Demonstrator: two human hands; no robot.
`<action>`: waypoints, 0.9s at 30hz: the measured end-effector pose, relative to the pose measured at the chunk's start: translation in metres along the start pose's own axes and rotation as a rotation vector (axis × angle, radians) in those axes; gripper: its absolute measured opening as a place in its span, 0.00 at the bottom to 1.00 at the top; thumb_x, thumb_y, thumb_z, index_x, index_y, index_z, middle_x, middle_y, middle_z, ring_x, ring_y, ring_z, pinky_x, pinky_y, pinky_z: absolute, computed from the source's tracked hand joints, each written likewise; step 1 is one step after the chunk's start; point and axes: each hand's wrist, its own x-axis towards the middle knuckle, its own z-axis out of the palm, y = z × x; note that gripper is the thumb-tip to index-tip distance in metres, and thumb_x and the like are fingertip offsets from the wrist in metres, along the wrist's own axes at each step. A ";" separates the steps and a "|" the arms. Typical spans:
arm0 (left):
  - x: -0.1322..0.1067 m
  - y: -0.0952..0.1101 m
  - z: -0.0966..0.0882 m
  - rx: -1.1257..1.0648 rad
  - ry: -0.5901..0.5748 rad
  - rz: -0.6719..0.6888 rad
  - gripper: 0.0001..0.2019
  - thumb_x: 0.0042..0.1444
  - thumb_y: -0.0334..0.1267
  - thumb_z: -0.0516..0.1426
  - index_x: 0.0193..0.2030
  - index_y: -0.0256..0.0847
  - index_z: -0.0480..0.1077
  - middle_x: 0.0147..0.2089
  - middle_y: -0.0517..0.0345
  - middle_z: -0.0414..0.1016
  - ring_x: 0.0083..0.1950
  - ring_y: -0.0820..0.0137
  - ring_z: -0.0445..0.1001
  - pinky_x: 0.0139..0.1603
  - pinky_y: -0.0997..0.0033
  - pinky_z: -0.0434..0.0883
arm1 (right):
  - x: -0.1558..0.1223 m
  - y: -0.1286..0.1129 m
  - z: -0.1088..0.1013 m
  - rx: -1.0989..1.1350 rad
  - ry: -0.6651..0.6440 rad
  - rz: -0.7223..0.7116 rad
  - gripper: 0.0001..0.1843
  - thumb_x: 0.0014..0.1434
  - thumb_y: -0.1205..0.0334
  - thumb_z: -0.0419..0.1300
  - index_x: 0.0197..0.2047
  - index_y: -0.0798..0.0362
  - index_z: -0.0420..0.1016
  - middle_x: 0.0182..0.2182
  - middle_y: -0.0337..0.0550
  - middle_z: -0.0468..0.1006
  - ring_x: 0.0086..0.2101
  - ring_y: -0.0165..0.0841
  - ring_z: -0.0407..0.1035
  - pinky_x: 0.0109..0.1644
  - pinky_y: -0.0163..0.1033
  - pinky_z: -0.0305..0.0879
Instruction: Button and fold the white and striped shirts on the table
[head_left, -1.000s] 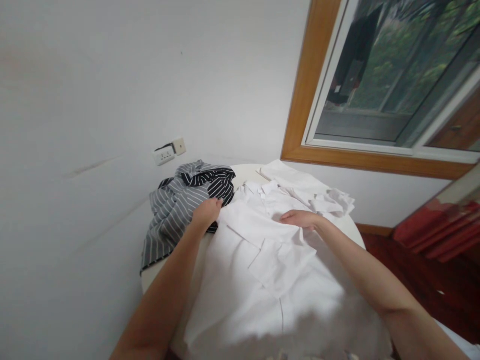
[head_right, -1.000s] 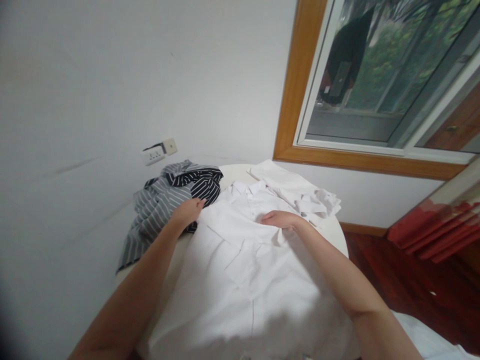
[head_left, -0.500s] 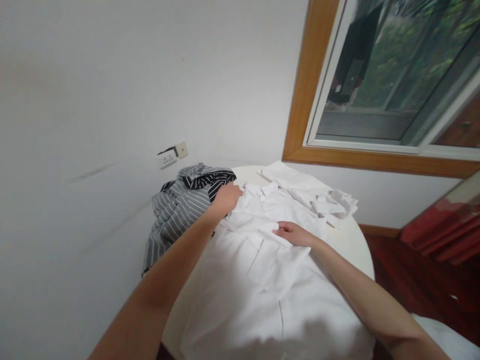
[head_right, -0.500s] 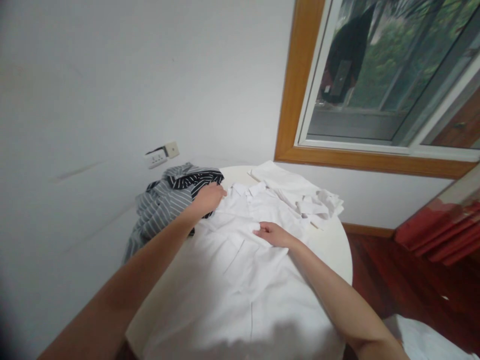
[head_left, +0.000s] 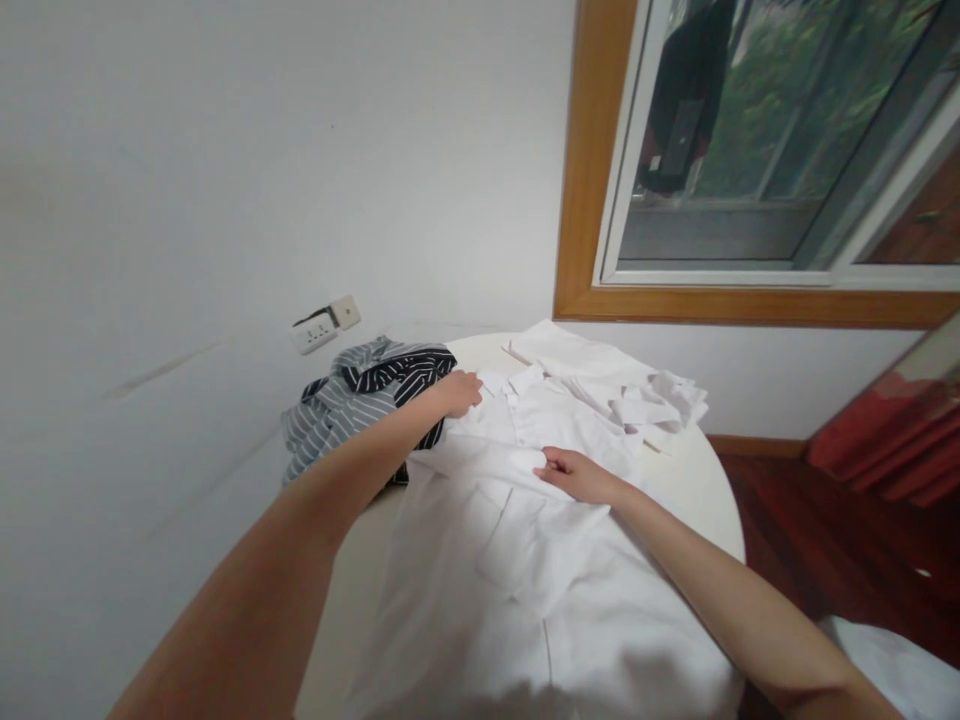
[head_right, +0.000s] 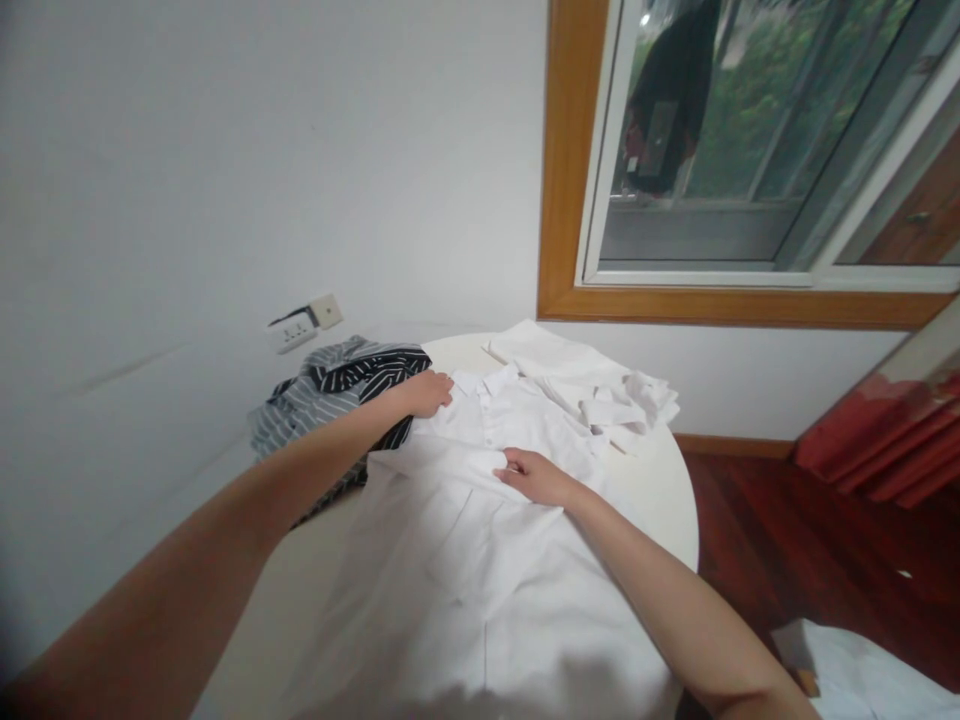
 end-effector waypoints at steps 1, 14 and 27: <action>0.000 -0.004 -0.005 0.028 0.012 -0.009 0.10 0.54 0.30 0.53 0.36 0.42 0.77 0.44 0.48 0.74 0.51 0.60 0.67 0.48 0.62 0.62 | 0.000 -0.001 0.001 -0.013 0.029 -0.006 0.20 0.59 0.45 0.54 0.28 0.51 0.57 0.23 0.31 0.53 0.25 0.26 0.50 0.28 0.33 0.47; -0.006 -0.036 -0.008 0.162 0.131 -0.421 0.13 0.58 0.28 0.49 0.38 0.35 0.76 0.48 0.43 0.73 0.54 0.59 0.63 0.50 0.61 0.56 | 0.004 0.013 -0.016 0.103 0.345 0.149 0.17 0.49 0.59 0.62 0.43 0.52 0.68 0.23 0.31 0.65 0.24 0.27 0.60 0.29 0.33 0.54; -0.021 -0.003 0.003 0.168 0.125 -0.253 0.10 0.56 0.36 0.54 0.37 0.38 0.76 0.47 0.46 0.74 0.55 0.56 0.64 0.58 0.54 0.56 | 0.016 0.032 -0.009 0.325 0.391 0.043 0.22 0.46 0.55 0.63 0.45 0.53 0.70 0.29 0.38 0.74 0.28 0.29 0.65 0.32 0.34 0.59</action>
